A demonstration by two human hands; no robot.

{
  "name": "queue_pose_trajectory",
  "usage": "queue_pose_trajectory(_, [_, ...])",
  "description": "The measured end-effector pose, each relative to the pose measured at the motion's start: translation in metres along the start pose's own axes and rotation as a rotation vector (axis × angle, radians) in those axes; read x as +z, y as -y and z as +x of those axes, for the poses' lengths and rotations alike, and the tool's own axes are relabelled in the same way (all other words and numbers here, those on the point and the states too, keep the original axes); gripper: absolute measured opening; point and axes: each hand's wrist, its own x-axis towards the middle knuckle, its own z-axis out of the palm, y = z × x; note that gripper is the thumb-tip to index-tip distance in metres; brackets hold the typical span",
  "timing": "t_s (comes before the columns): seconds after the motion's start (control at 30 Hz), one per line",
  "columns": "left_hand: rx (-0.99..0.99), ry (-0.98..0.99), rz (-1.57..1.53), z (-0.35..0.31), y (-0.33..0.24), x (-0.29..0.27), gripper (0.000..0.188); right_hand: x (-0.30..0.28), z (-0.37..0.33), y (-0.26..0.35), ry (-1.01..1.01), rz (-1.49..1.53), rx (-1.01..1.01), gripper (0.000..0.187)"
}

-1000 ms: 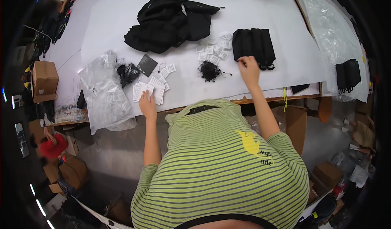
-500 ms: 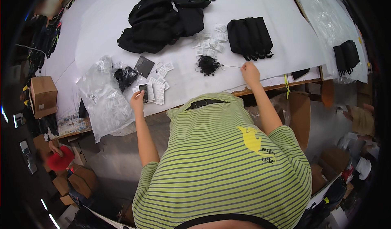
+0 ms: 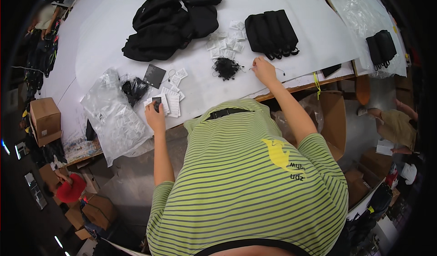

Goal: Attaching adhesive labels to small black zippered pouches and organizing them into stacks.

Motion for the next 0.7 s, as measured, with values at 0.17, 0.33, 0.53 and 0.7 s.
queue_pose_trajectory(0.17, [-0.045, -0.005, -0.075, 0.007, 0.003, -0.004, 0.025, -0.002, 0.005, -0.004, 0.074, -0.008, -0.142, 0.014])
queue_pose_trajectory(0.33, [-0.125, -0.158, -0.258, 0.029, -0.014, -0.023, 0.02, -0.023, 0.001, 0.03, 0.08, 0.776, 0.174, 0.01])
queue_pose_trajectory(0.53, [-0.165, 0.334, -1.323, 0.022, -0.142, -0.066, 0.031, -0.083, -0.024, 0.125, 0.165, 1.043, 0.209, 0.012])
queue_pose_trajectory(0.7, [-0.155, 0.509, -1.415, -0.001, -0.196, -0.097, 0.032, -0.11, -0.036, 0.179, 0.108, 0.953, -0.044, 0.011])
